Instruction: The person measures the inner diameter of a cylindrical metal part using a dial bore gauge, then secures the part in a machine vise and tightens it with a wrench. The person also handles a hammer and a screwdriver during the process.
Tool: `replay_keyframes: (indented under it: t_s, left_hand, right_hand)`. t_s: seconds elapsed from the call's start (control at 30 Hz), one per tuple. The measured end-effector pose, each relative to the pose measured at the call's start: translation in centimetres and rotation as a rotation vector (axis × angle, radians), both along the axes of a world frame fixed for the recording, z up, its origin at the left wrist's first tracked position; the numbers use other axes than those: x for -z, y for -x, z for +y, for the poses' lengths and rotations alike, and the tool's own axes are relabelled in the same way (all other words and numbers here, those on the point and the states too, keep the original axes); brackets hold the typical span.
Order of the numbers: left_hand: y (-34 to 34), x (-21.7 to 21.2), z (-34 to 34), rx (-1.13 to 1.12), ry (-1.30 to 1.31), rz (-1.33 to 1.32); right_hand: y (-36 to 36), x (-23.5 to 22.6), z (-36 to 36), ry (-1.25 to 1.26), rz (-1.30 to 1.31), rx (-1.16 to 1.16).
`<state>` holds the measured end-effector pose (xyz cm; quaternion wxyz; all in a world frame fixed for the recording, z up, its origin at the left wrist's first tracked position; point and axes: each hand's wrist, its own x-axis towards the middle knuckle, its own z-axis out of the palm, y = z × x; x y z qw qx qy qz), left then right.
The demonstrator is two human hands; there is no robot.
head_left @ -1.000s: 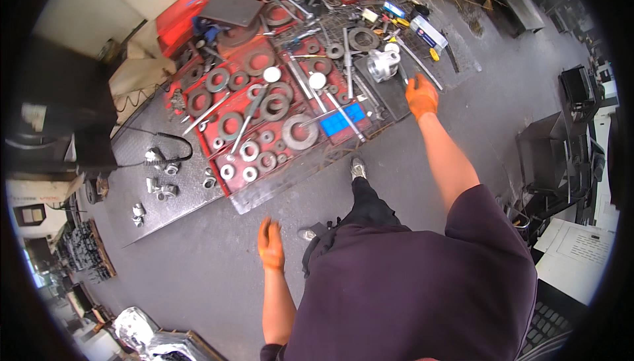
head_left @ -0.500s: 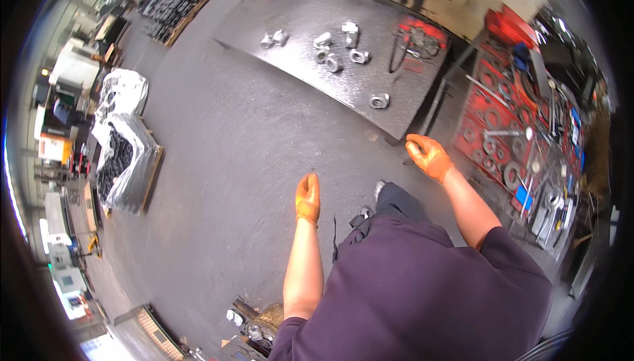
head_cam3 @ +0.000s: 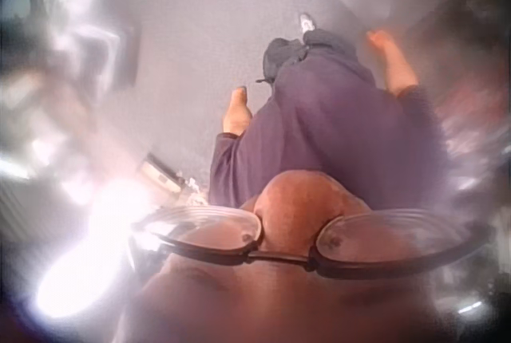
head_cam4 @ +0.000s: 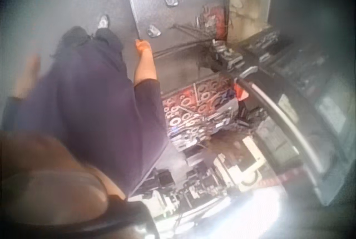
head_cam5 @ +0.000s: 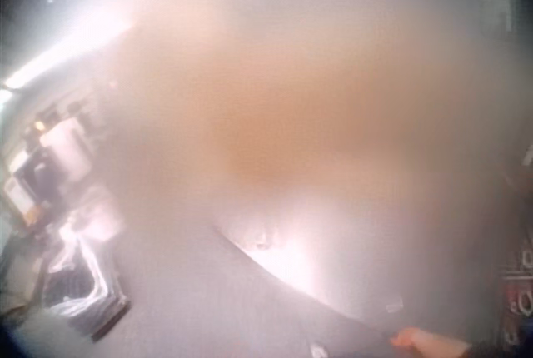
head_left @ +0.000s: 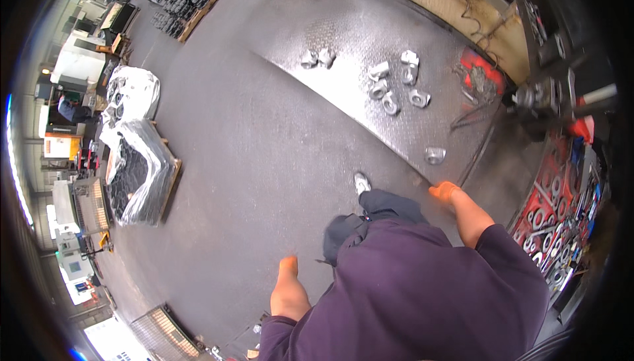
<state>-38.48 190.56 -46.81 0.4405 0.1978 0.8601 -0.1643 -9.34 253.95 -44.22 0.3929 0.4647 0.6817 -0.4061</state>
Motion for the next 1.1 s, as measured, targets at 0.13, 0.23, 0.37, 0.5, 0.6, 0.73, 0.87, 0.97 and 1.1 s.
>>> replay_keyframes:
  t_s: [0.13,0.23,0.37,0.5,0.6,0.73,0.87,0.97,1.1]
  left_hand:
    - [3.6,-0.5,0.8,0.073,0.018,-0.007]
    - [8.1,-1.8,7.6,-0.613,0.119,-0.136]
    - [19.6,-2.2,17.6,-0.302,0.062,-0.128]
    - [40.9,-2.9,26.3,-0.317,0.100,-0.047]
    - [57.0,-4.1,37.1,-0.694,-0.283,0.065]
    - [68.2,-19.3,62.2,-0.734,-1.068,0.158]
    - [71.8,-28.4,81.9,-0.294,-1.067,0.111]
    - [68.3,-37.0,96.4,-0.189,-1.156,-0.080]
    - [62.1,-47.9,112.4,-0.009,-1.369,-0.185]
  right_hand:
    - [8.3,0.4,6.0,-0.245,0.208,0.043]
    - [17.5,-1.1,13.0,-0.107,0.292,0.188]
    - [33.1,-5.2,24.2,-0.459,0.383,0.205]
    - [47.4,-18.8,32.3,-0.419,0.581,0.307]
    - [53.3,-26.0,39.1,-0.464,0.569,0.299]
    - [55.8,-33.3,42.5,-0.576,0.488,0.443]
    - [55.3,-38.2,46.4,-0.655,0.519,0.531]
    - [55.4,-38.5,52.3,-0.891,0.605,0.743]
    - [60.6,-48.2,59.2,-1.018,0.777,0.822]
